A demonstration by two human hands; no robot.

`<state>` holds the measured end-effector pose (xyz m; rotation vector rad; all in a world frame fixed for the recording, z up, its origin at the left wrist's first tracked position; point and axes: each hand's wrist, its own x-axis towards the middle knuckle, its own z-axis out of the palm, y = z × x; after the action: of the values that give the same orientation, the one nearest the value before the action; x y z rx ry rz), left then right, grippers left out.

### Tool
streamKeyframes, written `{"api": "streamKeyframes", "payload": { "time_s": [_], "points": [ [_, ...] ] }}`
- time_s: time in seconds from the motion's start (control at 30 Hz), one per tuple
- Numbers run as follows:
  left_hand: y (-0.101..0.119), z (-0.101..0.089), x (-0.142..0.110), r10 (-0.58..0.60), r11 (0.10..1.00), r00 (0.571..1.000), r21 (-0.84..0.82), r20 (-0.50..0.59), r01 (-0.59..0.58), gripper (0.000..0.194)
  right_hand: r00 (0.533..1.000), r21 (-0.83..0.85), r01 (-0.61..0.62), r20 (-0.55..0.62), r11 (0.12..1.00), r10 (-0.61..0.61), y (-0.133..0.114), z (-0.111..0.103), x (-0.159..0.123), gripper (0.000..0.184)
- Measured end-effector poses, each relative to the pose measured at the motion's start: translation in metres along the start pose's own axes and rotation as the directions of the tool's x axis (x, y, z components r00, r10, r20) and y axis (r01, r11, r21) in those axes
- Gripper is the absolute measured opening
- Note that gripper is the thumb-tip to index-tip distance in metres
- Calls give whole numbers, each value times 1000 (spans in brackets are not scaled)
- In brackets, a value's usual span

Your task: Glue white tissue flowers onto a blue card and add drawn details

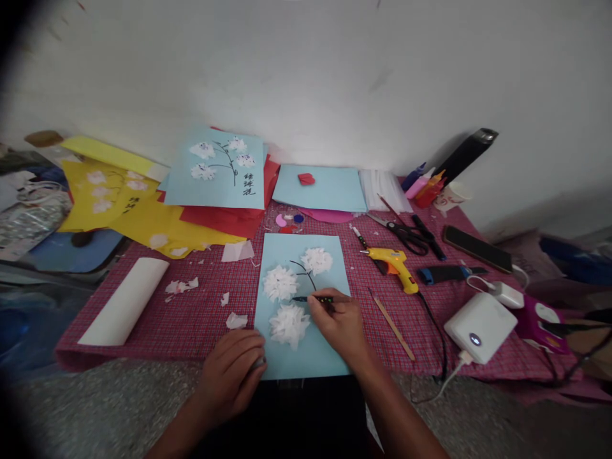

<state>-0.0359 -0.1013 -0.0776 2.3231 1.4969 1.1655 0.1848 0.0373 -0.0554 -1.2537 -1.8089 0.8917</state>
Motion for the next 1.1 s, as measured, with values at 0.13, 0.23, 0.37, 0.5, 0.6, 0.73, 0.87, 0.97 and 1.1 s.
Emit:
{"api": "streamKeyframes", "payload": {
  "time_s": [0.13, 0.23, 0.37, 0.5, 0.6, 0.73, 0.87, 0.97, 1.1],
  "points": [
    [0, 0, 1, 2, 1000, 1000, 1, -1, -2, 26, 1000, -8, 1, -15, 1000, -1, 1, 0, -1, 19],
    [1, 0, 0, 0, 1000, 1000, 1, 7, 0, 27, 1000, 11, -8, -4, 1000, 8, 3, 0, -3, 18],
    [1, -1, 0, -9, 1000, 1000, -7, 13, 9, 27, 998, 121, -55, 4, 991, 55, 4, -3, -2, 18],
    [3, -3, 2, -49, 998, 999, -38, 20, 50, 24, 992, 307, -128, 56, 943, 116, -5, -16, 0, 19],
    [5, -4, 4, -103, 993, 995, -52, 11, 103, 23, 983, 390, -146, 162, 909, 88, -22, -25, -9, 21],
    [12, -6, 8, -118, 992, 993, -49, 1, 118, 20, 959, 424, -159, 281, 892, 37, -47, -27, -33, 19],
    [19, -8, 9, -115, 992, 993, -47, 5, 115, 17, 953, 449, -174, 302, 876, 34, -61, -23, -49, 18],
    [25, -10, 9, -99, 994, 995, -43, 8, 100, 17, 952, 448, -175, 303, 877, 36, -64, -21, -54, 18],
    [34, -12, 10, -49, 998, 999, -31, 15, 50, 18, 934, 437, -201, 354, 877, 37, -65, -15, -62, 20]
  ]
}}
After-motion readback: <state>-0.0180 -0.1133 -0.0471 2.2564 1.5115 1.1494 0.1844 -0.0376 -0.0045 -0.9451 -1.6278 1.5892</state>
